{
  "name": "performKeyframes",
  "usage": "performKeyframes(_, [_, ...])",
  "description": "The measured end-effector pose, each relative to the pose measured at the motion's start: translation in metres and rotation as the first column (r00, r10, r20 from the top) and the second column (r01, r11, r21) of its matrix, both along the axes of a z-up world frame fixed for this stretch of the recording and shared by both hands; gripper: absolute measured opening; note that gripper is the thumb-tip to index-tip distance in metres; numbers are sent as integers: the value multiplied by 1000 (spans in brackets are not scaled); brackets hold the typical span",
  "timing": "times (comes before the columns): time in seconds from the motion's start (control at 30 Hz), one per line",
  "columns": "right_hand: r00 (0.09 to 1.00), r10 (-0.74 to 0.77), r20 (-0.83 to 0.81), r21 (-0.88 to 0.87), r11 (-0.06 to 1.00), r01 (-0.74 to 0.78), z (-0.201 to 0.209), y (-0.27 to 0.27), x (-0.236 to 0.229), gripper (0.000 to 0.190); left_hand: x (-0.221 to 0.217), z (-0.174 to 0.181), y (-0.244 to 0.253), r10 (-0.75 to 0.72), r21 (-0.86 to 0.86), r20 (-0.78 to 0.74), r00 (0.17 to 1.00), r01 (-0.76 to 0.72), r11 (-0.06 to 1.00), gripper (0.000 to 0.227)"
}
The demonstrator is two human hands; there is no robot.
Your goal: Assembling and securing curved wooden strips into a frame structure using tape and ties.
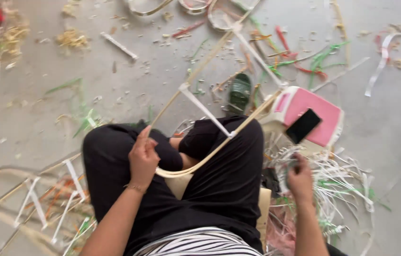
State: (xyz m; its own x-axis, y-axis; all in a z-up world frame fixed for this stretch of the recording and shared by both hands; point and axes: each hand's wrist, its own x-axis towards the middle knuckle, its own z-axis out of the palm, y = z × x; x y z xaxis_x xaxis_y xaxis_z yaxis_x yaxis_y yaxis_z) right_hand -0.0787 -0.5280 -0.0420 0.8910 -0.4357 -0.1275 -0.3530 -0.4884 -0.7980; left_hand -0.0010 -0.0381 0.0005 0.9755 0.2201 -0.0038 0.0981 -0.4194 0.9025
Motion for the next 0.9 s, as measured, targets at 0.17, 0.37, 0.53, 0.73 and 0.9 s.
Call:
performKeyframes(0.17, [829, 150, -538, -382, 834, -398, -78, -58, -29, 67, 9, 7, 4, 8, -74, -19, 1000, -10, 997, 36])
performKeyframes(0.37, [493, 85, -866, -222, 817, -531, -102, -56, -37, 54, 5, 10, 3, 37, -129, -52, 998, -43, 991, 38])
performKeyframes(0.53, [879, 164, -447, -299, 899, -320, -56, -23, 3, 44, 4, 2, 3, 47, -159, -67, 997, -57, 986, 37])
performKeyframes(0.73, [997, -71, 9, 787, 616, 37, 97, 112, 107, 51, 0, 0, -2, 8, -91, 18, 1000, -6, 996, 36])
performKeyframes(0.9, [999, -17, 30, 787, 617, -13, 98, 142, 141, 43, -18, -2, 2, -63, 66, 101, 993, 56, 996, 34])
